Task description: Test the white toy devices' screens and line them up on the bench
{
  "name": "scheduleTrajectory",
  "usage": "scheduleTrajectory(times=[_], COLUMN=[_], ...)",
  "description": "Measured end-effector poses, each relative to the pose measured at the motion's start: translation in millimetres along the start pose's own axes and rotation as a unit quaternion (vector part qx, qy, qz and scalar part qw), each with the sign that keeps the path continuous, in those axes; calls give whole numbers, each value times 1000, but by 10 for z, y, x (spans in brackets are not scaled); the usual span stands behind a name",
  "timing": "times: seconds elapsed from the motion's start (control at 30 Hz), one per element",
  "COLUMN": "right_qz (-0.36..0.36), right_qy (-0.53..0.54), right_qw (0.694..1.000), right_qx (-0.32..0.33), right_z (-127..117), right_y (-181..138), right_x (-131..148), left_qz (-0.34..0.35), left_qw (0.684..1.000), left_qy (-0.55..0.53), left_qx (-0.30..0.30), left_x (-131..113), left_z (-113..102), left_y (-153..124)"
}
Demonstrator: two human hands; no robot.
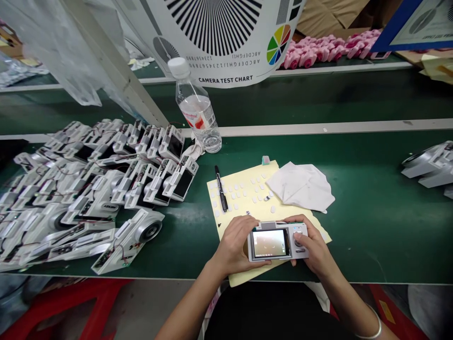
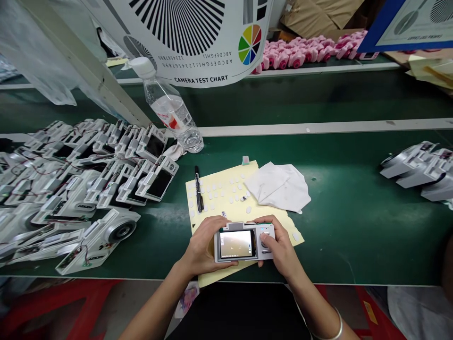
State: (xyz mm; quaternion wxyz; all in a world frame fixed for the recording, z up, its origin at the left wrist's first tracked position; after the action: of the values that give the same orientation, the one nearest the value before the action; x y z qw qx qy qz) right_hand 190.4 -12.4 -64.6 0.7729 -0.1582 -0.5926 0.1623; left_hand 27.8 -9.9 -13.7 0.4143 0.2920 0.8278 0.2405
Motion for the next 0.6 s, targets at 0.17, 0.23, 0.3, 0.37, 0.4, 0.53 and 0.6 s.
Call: scheduleTrajectory(times=[0.17, 0.23, 0.3, 0.37, 0.4, 0.53, 0.6], right_qz=[10, 13, 10, 8, 8, 6, 4], right_qy=[-2, -1, 4, 10, 11, 9, 6], right_qw=[1000, 1000, 1000, 1000, 1000, 1000, 1000], right_qx=[1, 2, 2, 0, -2, -1, 3], right_z=[10, 14, 18, 19, 18, 11, 6], right_y=[-9, -11, -12, -13, -14, -13, -8], right_x=[19, 20, 25, 28, 28, 20, 6], left_qz=[0, 3, 3, 1, -1, -4, -6], left_qw=[1000, 1000, 1000, 1000, 1000, 1000, 1000], left_qy=[-4, -2, -2, -3, -4, -11, -12], left_qx=[3, 1, 1, 2, 3, 5, 7], left_x=[4, 6, 8, 10, 10, 5, 7], left_z=[1, 1, 5, 8, 10, 16, 17], left_y=[-3, -8, -11, -11, -11, -9, -9])
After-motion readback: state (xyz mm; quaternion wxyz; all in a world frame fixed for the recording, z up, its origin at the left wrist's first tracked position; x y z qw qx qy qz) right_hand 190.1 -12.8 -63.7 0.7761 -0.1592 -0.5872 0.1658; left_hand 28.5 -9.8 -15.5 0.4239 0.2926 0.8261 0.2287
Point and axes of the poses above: each hand's wrist, its own y-axis towards the middle knuckle, its own z-axis out of the palm, x = y × z, the point moved 6 cm from there along y, towards the middle knuckle, and after that the axes turned 11 degrees about -x, right-handed, at the moved point
